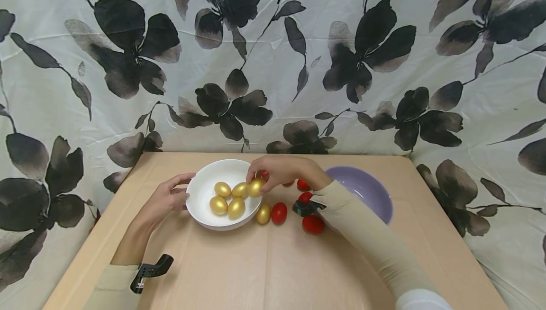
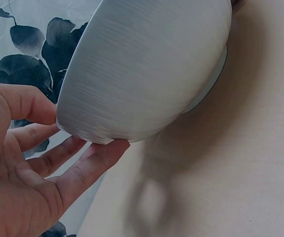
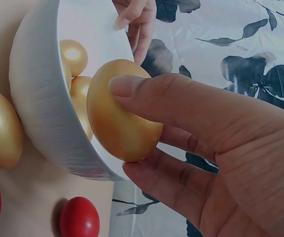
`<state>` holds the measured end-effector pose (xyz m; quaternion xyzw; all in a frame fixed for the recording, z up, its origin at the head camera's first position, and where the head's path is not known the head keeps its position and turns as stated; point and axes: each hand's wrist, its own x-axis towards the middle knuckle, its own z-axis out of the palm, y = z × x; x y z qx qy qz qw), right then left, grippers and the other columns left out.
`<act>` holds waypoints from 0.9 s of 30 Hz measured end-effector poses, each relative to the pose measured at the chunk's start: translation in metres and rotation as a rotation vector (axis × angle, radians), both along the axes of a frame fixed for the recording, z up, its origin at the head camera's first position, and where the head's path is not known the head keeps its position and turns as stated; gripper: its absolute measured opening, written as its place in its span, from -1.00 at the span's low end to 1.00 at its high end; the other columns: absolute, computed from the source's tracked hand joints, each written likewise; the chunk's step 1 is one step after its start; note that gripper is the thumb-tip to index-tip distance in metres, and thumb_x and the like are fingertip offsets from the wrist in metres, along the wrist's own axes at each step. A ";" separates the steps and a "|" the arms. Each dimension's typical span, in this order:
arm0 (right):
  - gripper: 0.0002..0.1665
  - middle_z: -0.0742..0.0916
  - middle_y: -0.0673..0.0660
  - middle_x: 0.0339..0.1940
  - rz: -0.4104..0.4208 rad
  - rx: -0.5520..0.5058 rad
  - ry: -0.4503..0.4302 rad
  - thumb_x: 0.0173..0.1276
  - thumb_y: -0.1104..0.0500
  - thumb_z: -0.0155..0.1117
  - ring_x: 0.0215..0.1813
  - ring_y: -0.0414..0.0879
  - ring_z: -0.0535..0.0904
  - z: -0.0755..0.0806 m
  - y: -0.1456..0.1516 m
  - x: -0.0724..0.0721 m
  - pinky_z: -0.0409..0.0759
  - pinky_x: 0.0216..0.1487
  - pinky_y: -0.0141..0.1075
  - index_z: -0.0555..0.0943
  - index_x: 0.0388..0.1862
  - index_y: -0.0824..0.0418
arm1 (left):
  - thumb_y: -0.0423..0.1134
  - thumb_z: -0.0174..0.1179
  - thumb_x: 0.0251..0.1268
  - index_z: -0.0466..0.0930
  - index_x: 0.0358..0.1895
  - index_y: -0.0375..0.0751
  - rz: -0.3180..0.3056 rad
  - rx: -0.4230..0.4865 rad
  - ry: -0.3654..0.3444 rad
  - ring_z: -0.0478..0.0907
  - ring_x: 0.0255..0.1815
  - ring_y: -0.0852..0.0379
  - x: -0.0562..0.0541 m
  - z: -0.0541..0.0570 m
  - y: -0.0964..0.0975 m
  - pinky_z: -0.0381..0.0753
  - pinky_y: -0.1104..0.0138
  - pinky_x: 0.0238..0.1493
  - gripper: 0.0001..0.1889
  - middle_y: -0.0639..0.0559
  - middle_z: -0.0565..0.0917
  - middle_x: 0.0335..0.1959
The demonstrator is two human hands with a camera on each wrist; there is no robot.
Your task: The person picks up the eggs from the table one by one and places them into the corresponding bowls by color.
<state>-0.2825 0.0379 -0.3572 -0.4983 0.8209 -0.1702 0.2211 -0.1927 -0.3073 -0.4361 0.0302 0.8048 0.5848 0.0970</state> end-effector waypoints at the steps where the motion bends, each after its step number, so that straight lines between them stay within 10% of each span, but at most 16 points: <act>1: -0.60 0.66 -0.13 0.01 0.005 0.001 0.003 0.29 0.20 0.48 0.06 -0.23 0.55 -0.001 -0.001 0.000 0.59 0.15 -0.40 0.68 0.11 0.04 | -0.45 0.06 0.41 0.19 0.56 -0.26 0.001 0.002 -0.001 0.46 0.32 -0.39 0.000 0.000 0.000 0.76 0.05 -0.11 -0.35 -0.37 0.28 0.46; 27: -0.64 0.69 -0.10 -0.05 0.028 0.051 -0.002 0.28 0.20 0.49 0.04 -0.16 0.56 -0.010 -0.022 0.003 0.62 0.10 -0.32 0.68 0.05 0.09 | -0.44 0.05 0.40 0.20 0.55 -0.25 0.001 -0.012 -0.004 0.48 0.31 -0.36 0.000 0.000 0.000 0.76 0.05 -0.11 -0.36 -0.36 0.29 0.45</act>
